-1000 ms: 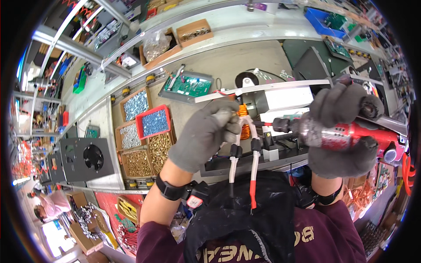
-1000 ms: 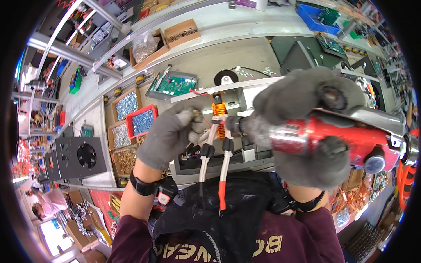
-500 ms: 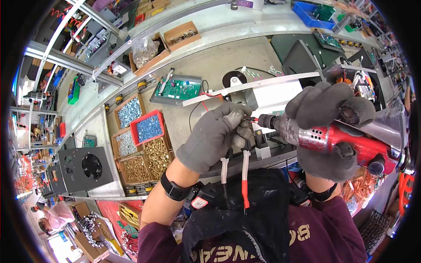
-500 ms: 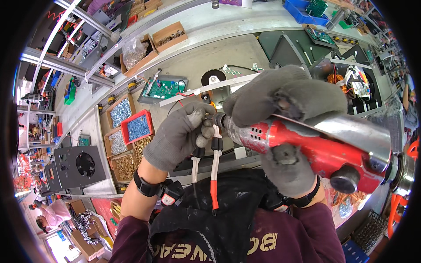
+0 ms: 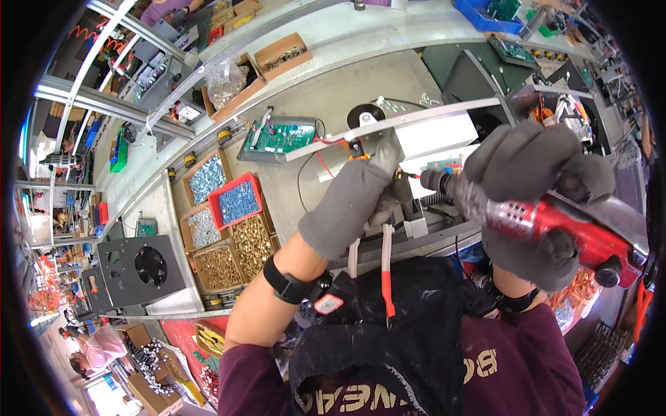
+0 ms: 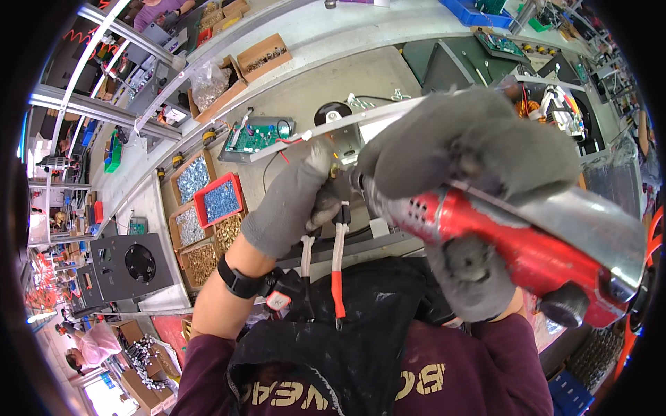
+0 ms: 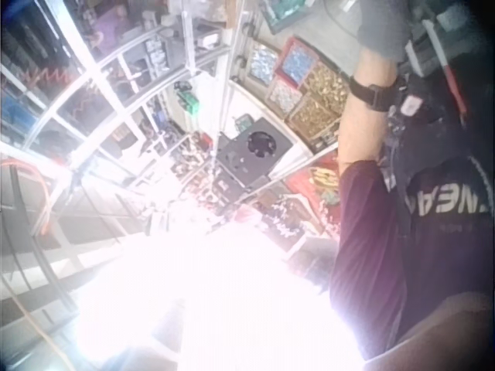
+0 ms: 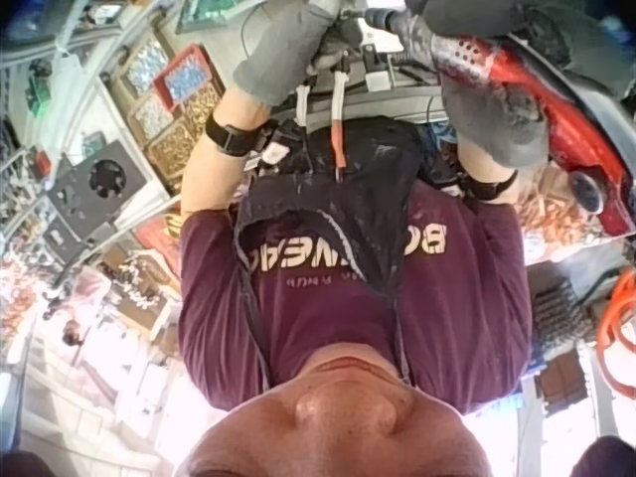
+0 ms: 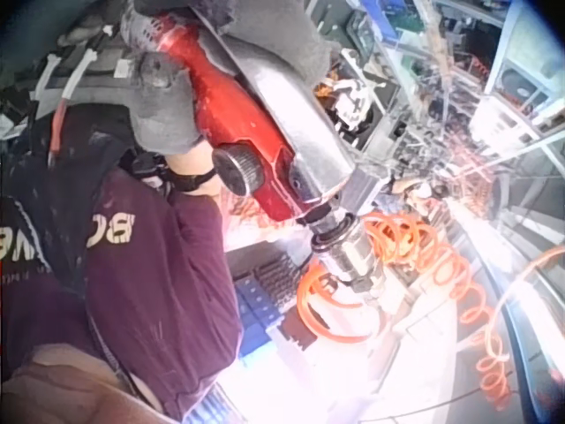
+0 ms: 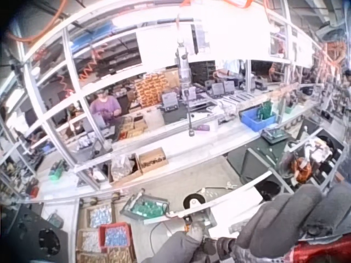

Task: Assembling and wiring an industrial electronic chassis using an air screwdriver and various components.

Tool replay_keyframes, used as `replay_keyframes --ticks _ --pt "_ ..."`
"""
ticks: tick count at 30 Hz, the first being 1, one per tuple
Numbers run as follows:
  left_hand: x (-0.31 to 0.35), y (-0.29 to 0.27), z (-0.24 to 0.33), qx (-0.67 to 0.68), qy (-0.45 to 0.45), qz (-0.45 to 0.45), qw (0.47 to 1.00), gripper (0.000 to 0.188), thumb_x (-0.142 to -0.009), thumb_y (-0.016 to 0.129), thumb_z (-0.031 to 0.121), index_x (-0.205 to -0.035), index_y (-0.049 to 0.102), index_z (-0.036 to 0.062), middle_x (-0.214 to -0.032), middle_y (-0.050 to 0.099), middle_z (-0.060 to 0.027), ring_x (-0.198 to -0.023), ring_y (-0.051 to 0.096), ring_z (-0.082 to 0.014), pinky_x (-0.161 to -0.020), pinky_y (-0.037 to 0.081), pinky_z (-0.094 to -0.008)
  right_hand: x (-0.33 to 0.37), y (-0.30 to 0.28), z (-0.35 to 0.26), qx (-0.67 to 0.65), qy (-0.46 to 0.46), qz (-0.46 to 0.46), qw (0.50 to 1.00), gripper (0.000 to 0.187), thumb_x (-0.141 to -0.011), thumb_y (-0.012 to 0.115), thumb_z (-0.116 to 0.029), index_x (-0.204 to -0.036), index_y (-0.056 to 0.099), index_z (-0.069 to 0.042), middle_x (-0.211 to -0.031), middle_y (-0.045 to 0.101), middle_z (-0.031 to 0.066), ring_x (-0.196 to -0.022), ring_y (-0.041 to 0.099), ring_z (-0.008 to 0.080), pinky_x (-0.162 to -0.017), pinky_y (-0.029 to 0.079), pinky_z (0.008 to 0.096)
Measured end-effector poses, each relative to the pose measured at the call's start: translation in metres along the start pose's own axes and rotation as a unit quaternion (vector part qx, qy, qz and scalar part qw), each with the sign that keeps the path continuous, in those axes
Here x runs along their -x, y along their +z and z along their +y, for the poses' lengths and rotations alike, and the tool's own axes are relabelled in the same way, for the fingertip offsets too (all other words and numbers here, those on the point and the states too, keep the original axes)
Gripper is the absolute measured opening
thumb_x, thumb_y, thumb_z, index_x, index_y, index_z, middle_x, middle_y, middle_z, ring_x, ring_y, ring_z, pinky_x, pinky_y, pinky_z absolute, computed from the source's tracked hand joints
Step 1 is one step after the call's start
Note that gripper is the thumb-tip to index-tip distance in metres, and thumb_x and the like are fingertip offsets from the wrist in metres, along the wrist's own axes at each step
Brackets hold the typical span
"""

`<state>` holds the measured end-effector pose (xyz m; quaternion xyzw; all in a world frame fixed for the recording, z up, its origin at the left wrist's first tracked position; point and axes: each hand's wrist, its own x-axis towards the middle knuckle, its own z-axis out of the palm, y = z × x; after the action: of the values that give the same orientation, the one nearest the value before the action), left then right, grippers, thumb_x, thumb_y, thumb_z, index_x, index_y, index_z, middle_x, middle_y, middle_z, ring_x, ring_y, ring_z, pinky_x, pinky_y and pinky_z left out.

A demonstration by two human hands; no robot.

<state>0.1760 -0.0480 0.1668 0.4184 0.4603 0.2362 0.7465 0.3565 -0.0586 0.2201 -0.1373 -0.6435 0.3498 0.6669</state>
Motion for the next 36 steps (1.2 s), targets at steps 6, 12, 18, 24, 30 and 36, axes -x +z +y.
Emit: replay_keyframes --ticks 6,12,18,24,30,36 --pt "0.035 -0.012 -0.001 -0.551 0.251 -0.045 0.794 0.024 -0.077 0.060 0.018 -0.100 0.066 0.0148 -0.072 0.054 -0.0095 -0.069 0.054 -0.0283 -0.065 0.044 -0.0361 -0.004 -0.051 -0.020 0.018 0.070 -0.001 0.997 0.042 -0.075 0.055 -0.045 -0.082 0.041 -0.006 -0.073 0.038 0.0062 -0.068 0.036 0.0180 -0.063 0.032 0.0302" --pt "0.034 -0.006 -0.023 -0.479 0.398 -0.013 0.782 0.015 -0.073 0.066 0.018 -0.087 0.067 0.0134 -0.085 0.056 -0.0085 -0.076 0.056 -0.0266 -0.066 0.045 -0.0361 0.006 -0.082 -0.030 0.124 0.031 0.177 0.976 0.040 -0.074 0.053 -0.045 -0.080 0.039 -0.008 -0.071 0.034 0.0049 -0.067 0.032 0.0166 -0.060 0.029 0.0288" --pt "-0.030 -0.039 0.006 -0.315 0.244 0.452 0.798 0.025 -0.099 0.037 0.017 -0.098 0.052 -0.0024 -0.076 0.057 -0.0079 -0.069 0.057 -0.0219 -0.063 0.048 -0.0333 0.004 -0.087 -0.027 0.027 0.076 0.178 0.981 0.042 -0.072 0.055 -0.045 -0.079 0.035 -0.009 -0.071 0.030 0.0036 -0.068 0.029 0.0162 -0.057 0.028 0.0269" --pt "-0.071 -0.030 0.024 0.201 0.235 0.244 0.919 0.025 -0.095 0.046 0.025 -0.108 0.053 0.0041 -0.068 0.052 -0.0074 -0.056 0.052 -0.0213 -0.052 0.043 -0.0307 0.016 -0.104 -0.006 -0.007 0.119 0.229 0.966 0.040 -0.070 0.059 -0.040 -0.080 0.038 -0.008 -0.073 0.031 0.0027 -0.065 0.030 0.0149 -0.057 0.028 0.0262" --pt "-0.108 0.007 0.030 -0.599 0.311 0.093 0.732 0.030 -0.082 0.063 0.017 -0.112 0.061 0.0132 -0.083 0.062 -0.0106 -0.070 0.061 -0.0269 -0.061 0.048 -0.0324 0.030 -0.121 0.018 0.053 0.102 0.275 0.955 0.038 -0.073 0.061 -0.039 -0.096 0.051 -0.010 -0.073 0.036 0.0008 -0.063 0.035 0.0124 -0.056 0.029 0.0273" --pt "-0.140 -0.014 0.044 -0.675 0.256 -0.141 0.678 0.039 -0.074 0.068 0.023 -0.112 0.063 0.0180 -0.079 0.061 -0.0080 -0.062 0.058 -0.0267 -0.056 0.046 -0.0351 0.041 -0.123 0.029 0.049 0.126 0.258 0.957 0.038 -0.079 0.062 -0.037 -0.106 0.054 -0.013 -0.074 0.044 0.0038 -0.061 0.046 0.0164 -0.051 0.040 0.0327"
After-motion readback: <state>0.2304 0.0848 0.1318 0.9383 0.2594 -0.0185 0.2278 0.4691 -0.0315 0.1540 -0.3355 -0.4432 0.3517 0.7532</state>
